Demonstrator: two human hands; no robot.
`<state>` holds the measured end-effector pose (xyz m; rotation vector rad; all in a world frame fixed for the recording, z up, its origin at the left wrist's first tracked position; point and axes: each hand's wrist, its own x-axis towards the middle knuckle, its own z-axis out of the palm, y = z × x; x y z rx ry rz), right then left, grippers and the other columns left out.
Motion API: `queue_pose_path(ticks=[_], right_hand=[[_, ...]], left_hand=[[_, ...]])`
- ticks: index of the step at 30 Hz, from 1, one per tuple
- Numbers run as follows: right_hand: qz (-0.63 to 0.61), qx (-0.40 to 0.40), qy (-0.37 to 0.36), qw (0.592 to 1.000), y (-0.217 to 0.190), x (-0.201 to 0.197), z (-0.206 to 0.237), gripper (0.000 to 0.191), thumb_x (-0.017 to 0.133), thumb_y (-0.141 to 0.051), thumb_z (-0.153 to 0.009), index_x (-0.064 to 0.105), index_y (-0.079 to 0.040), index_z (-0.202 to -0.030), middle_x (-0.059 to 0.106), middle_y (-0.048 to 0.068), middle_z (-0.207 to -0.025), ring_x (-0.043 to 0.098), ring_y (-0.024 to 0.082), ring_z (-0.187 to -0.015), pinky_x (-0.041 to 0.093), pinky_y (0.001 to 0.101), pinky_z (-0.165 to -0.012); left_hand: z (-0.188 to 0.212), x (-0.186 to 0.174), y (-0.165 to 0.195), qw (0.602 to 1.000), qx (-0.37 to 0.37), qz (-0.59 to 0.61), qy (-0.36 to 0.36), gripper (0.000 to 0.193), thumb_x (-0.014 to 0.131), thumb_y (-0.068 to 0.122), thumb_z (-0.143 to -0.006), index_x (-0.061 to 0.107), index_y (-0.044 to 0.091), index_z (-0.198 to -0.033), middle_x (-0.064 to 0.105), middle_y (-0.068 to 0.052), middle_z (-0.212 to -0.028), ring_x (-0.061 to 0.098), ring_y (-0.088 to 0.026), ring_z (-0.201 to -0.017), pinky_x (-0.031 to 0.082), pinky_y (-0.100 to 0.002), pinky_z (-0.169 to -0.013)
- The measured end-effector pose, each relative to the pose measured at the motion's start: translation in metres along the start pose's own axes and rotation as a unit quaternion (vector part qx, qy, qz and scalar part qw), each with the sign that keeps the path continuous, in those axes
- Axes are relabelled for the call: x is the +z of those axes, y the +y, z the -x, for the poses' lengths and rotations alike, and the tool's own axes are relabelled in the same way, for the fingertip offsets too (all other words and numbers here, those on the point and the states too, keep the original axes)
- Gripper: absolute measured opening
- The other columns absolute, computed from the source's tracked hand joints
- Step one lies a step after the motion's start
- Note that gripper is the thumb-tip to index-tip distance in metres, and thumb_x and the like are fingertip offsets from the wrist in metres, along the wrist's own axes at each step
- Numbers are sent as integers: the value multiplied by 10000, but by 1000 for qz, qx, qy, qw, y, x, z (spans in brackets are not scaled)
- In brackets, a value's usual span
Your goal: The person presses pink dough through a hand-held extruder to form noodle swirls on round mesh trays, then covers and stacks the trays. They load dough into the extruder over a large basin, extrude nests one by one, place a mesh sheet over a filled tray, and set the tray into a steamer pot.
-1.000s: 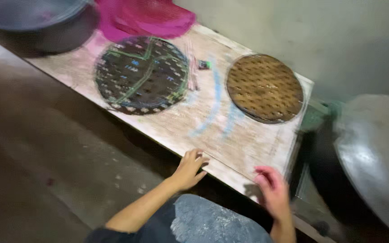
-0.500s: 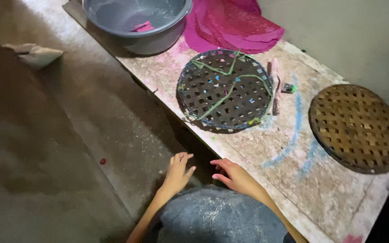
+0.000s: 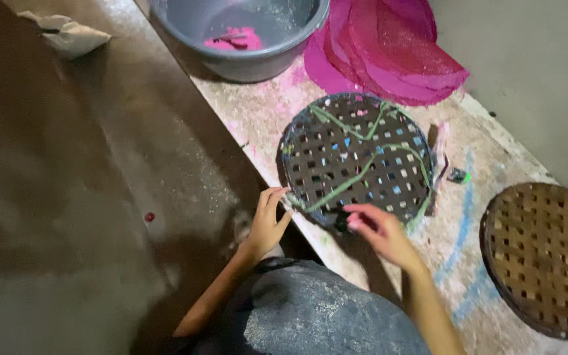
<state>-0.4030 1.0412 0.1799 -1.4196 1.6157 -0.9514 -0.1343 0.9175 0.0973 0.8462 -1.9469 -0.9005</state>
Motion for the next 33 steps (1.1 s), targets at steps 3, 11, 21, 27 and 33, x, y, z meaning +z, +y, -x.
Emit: queue_pose_path(ticks=[3,11,21,27,33], right_hand=[[-13,-9,93,996,21,-40,-71,276,671,-157,-976,717,-67,-1233,727,5,-1011,631,92,-934,505,263,-821],[252,-27,300,920,82,-151,-367,312,701,-140,-972,689,-31,-1264,668,186,-1219,667,304,-1097,557,412,-922],[412,78,339,842,79,-154,-533,869,670,-130,-824,331,72,-1598,436,356,-1454,464,564,-1251,404,573,-1051],[467,281,283,790,84,-135,-521,215,646,-184,-990,716,-73,-1160,687,231,-1204,669,433,-1084,553,547,-887],[366,158,369,840,65,-170,-498,449,928,-450,-752,717,-64,-836,720,203,-874,695,374,-800,543,487,-715]], left_hand=[[-49,3,-38,998,-46,51,9,575,685,73,-913,467,54,-1445,472,-196,-1364,560,-324,-1197,472,-388,-1011],[-209,37,-183,952,-152,218,-149,603,678,152,-966,371,89,-1481,565,-112,-1246,600,-206,-1052,527,-347,-852],[-267,-6,-270,846,-126,283,-434,490,618,120,-991,468,73,-1455,570,-86,-1291,549,-180,-1203,503,-350,-974],[-282,-26,-312,871,-84,321,-362,402,596,86,-998,523,23,-1387,611,-91,-1244,575,-188,-1167,475,-340,-1016],[-286,-50,-283,845,-188,315,-388,418,553,70,-1000,495,62,-1414,585,-73,-1283,507,-215,-1014,439,-351,-843]])
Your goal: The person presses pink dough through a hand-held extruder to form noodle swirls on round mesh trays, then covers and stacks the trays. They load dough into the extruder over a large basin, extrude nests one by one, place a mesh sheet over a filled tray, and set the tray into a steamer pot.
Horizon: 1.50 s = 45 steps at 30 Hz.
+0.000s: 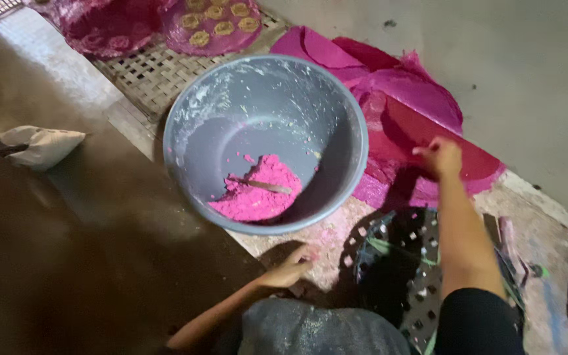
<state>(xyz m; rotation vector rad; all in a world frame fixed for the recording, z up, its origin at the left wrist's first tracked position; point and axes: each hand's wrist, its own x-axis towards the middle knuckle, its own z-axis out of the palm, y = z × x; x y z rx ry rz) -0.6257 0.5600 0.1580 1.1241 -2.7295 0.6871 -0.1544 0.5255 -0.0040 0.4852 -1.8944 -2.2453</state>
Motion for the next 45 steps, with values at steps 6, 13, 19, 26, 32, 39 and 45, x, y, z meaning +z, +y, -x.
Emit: queue_pose_path(ticks=[6,13,19,26,32,39,45], right_hand=[[-195,-112,114,968,0,-114,-27,172,683,-112,-1058,605,-26,-932,651,85,-840,610,153,-768,473,350,-673],[-171,-228,279,917,59,-268,47,104,631,-27,-1128,574,53,-1162,664,144,-1058,590,199,-939,513,369,-836],[-395,-47,217,891,155,-318,178,155,651,-137,-1208,557,-18,-1239,657,46,-1124,617,146,-1010,522,314,-885],[-372,141,177,900,229,-205,350,142,663,-162,-1069,560,-92,-1000,568,-32,-886,496,99,-816,451,260,-758],[-335,244,149,898,251,-132,421,173,699,-145,-1008,568,-78,-918,577,-23,-786,490,76,-713,433,261,-644],[-223,252,100,936,236,-140,437,213,809,-151,-915,622,-48,-906,612,43,-726,527,107,-660,450,293,-608],[-69,167,139,974,295,-171,394,232,806,-128,-881,684,-8,-1037,684,133,-966,640,165,-727,524,344,-657]], left_hand=[[-1,34,26,998,-59,2,34,481,537,42,-980,491,105,-1454,577,-59,-1388,462,-262,-908,429,-362,-710],[-20,98,36,986,136,-76,53,412,605,38,-992,567,46,-1402,629,-117,-1351,580,-199,-1233,469,-337,-1043],[-40,166,109,981,146,-56,111,820,756,208,-961,231,92,-1580,363,-184,-1583,355,-242,-1469,318,-405,-1184],[-43,225,94,985,114,124,22,963,737,81,-881,105,77,-1607,434,-201,-1546,484,-275,-1406,420,-414,-1153],[-43,239,61,968,84,-197,134,933,759,22,-854,156,31,-1566,692,-186,-1232,732,-262,-1040,599,-376,-866],[-25,244,83,899,151,-373,174,1052,824,43,-785,184,68,-1619,710,-206,-1096,713,-350,-878,582,-457,-763],[-5,242,84,812,173,-511,222,947,852,235,-814,287,44,-1550,529,-280,-1364,528,-455,-1238,436,-525,-1037]])
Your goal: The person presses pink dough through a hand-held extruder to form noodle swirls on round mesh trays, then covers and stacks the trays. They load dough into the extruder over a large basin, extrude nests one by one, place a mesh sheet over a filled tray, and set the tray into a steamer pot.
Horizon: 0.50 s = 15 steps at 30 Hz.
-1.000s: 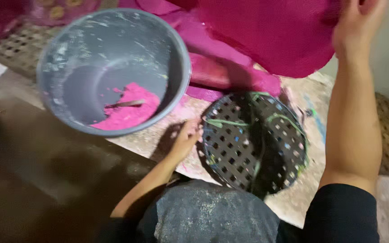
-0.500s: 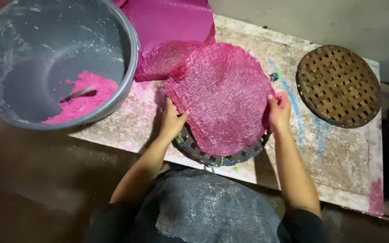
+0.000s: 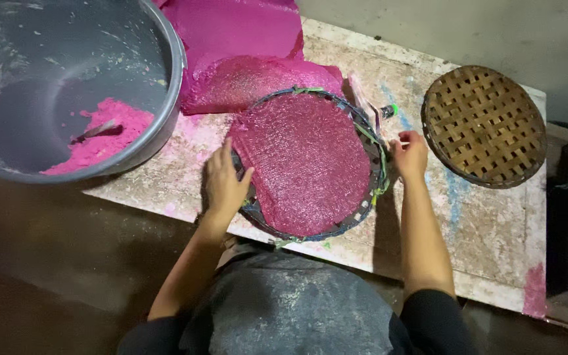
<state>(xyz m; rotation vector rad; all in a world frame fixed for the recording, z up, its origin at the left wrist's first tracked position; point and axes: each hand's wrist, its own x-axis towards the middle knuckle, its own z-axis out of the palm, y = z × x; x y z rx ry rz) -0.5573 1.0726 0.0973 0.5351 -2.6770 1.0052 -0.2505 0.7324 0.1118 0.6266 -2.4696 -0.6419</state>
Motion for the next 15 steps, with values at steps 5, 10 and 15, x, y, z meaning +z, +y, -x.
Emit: queue_pose_path(ticks=[5,10,15], right_hand=[[-179,31,-233,955,13,25,-34,216,725,-197,-986,703,-26,-1115,737,163,-1008,702,266,-896,533,345,-798],[4,-55,-145,988,15,22,-50,278,627,-242,-1020,703,11,-1107,713,229,-998,678,382,-955,514,471,-807],[-64,-92,-68,991,-38,-26,-67,359,710,-312,-982,702,7,-1147,685,92,-902,589,224,-797,473,381,-679]], left_hand=[[39,13,-17,991,-79,101,-47,922,823,212,-861,260,-35,-1548,391,-318,-1475,395,-483,-1346,346,-527,-1111],[52,8,-15,952,-171,241,-85,872,706,178,-829,263,25,-1564,395,-212,-1515,521,-412,-1242,439,-472,-1048],[35,-50,22,990,-41,130,-19,670,740,132,-861,469,64,-1470,396,-260,-1510,426,-402,-1367,412,-442,-1095]])
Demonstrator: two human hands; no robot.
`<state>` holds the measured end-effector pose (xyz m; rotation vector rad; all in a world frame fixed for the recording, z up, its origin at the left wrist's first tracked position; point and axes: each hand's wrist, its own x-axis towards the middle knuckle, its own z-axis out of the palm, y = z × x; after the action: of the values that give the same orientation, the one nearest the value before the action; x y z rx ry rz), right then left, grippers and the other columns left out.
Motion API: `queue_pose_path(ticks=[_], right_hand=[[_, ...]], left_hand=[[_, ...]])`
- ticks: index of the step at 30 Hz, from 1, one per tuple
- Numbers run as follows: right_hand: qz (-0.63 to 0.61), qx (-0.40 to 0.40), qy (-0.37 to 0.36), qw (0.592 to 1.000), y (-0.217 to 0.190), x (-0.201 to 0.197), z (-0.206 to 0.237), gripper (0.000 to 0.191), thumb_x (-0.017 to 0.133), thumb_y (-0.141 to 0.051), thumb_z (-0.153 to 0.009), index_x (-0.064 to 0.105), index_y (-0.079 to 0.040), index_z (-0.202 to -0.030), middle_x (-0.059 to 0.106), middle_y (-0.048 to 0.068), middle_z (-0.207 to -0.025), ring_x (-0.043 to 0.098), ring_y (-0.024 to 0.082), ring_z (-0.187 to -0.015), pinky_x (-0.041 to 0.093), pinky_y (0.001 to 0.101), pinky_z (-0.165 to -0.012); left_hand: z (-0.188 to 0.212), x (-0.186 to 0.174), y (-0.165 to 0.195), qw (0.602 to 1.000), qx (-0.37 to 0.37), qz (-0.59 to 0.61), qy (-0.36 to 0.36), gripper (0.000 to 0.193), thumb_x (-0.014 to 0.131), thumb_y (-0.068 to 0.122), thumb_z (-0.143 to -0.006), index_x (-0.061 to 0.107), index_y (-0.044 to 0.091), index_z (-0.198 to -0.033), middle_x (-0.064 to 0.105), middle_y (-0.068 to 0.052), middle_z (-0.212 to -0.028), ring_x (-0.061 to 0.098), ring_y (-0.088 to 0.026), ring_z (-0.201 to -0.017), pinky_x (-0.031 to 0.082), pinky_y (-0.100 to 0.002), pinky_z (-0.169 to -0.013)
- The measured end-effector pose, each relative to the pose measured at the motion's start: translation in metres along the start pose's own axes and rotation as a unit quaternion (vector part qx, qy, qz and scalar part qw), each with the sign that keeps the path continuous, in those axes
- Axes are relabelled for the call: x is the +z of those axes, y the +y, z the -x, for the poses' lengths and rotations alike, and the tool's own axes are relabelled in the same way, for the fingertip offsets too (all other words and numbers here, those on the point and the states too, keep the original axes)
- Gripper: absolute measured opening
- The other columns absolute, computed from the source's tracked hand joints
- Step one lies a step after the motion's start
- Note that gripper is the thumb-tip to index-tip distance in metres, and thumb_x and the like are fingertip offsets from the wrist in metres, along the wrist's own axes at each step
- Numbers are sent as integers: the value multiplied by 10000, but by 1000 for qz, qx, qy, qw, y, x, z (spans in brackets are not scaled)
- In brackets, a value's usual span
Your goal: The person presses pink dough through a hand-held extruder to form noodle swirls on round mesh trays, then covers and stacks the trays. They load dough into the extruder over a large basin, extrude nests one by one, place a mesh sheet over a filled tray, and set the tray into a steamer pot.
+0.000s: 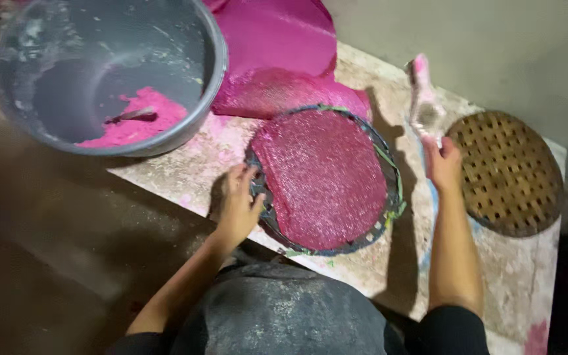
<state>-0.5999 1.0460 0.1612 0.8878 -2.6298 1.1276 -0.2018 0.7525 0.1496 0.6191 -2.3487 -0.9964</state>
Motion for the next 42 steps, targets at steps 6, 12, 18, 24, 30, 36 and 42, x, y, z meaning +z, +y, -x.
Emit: queue_pose_path(ticks=[6,12,18,24,30,36,42], right_hand=[[-239,-94,-340,905,-198,-23,30,507,703,-199,-870,580,11,-1315,681,6,-999,594,96,-825,523,279,-691],[-35,-445,-358,820,-375,16,56,534,793,-458,-789,675,-26,-1080,659,104,-811,666,322,-731,533,429,-660],[-102,-579,-412,696,-488,116,12,516,663,-516,-830,646,-30,-1002,626,118,-814,639,324,-733,478,437,-604],[-215,-358,-622,662,-550,190,7,430,628,-454,-1000,646,-41,-883,639,114,-742,702,294,-709,500,435,-628],[-45,-540,-313,779,-552,214,-21,315,733,-408,-863,698,-97,-895,656,62,-739,668,225,-704,504,390,-622],[207,-656,-63,723,-582,235,-85,262,778,-123,-852,766,-124,-1114,711,57,-924,688,203,-843,502,340,-679],[-64,-397,-100,910,-632,262,-73,495,731,-66,-906,622,-121,-1386,614,158,-1356,653,247,-1209,565,377,-993]], left_hand=[[-39,-71,79,974,224,32,26,669,768,229,-816,514,60,-1412,484,-176,-1482,447,-399,-1393,327,-555,-1167],[-64,-184,55,922,221,3,-319,563,734,255,-836,565,113,-1353,565,-168,-1305,529,-380,-1217,394,-531,-1033],[-91,-307,1,879,199,-72,-428,462,701,280,-855,615,166,-1294,645,-159,-1128,612,-362,-1040,462,-506,-898],[-127,-401,-84,875,146,-155,-435,371,667,306,-874,666,219,-1235,726,-151,-952,695,-343,-864,530,-481,-764],[-181,-472,-242,934,53,217,-277,434,770,109,-837,659,13,-1245,757,-138,-1130,750,-210,-961,640,-343,-841],[-189,-420,-296,719,-132,480,-486,533,636,59,-782,637,31,-1315,713,-87,-1243,692,-126,-1060,547,-277,-924],[-181,-373,-277,858,-195,382,-282,257,718,87,-943,672,38,-1192,677,-130,-886,628,-245,-734,521,-418,-683]])
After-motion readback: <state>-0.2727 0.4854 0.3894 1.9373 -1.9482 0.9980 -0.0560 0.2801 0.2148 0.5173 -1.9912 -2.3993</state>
